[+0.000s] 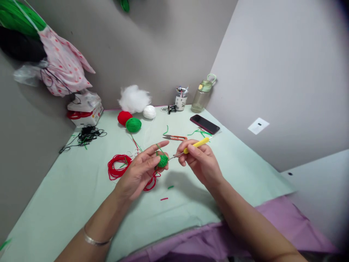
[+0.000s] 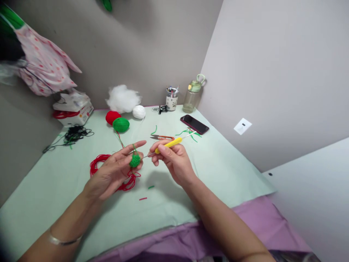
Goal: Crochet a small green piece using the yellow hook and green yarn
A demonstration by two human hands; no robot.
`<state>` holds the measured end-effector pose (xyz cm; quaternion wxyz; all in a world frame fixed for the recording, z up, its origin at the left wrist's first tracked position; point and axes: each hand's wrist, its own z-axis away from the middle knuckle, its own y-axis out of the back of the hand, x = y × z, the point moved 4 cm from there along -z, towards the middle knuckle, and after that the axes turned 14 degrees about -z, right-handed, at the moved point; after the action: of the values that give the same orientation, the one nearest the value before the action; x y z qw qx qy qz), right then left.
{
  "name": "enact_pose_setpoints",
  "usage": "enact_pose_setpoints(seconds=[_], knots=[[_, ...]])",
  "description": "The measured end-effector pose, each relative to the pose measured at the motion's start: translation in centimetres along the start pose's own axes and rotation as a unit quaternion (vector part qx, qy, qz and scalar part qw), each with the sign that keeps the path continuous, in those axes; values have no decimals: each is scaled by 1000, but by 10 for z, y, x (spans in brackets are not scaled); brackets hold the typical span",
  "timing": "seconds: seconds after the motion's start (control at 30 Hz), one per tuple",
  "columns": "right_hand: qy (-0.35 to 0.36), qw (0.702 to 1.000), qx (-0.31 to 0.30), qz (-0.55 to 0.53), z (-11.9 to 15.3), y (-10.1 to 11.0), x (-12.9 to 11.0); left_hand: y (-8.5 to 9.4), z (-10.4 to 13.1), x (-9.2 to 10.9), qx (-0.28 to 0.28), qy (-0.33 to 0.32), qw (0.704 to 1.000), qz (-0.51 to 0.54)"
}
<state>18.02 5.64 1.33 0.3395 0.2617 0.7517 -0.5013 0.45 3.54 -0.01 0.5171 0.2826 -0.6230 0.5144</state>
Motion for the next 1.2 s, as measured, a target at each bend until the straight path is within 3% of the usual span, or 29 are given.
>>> enact_pose_setpoints(seconds=[0.1,0.3,0.47,0.53,0.73,0.83,0.93,1.07,1.1,1.13,1.2], knots=[[6,1000,-27,11,1,-1,4,0,1,-1,13,-1,1000,-11],[84,992,-33,83,6,-3,6,-2,0,-4,20,-18,999,-44],[208,951,-56,221,9,-10,-4,-7,1,-11,19,-32,996,-77],[206,950,-54,229,7,-7,-4,-8,1,-13,23,-26,995,-88],[100,984,-58,135,0,6,6,-7,1,-11,30,-24,997,-73],[112,977,-75,166,2,1,4,-3,0,-8,24,-35,996,-78],[199,930,-118,285,9,-9,1,-2,0,-5,15,-46,994,-99],[371,792,-107,473,27,-16,4,-8,2,-3,35,-52,995,-78],[398,770,-95,489,31,-17,5,-11,3,-4,37,-44,997,-57],[413,765,-85,487,34,-18,4,-15,4,-4,36,-33,998,-34],[396,805,-69,436,35,-18,1,-21,8,-4,28,-11,999,12]])
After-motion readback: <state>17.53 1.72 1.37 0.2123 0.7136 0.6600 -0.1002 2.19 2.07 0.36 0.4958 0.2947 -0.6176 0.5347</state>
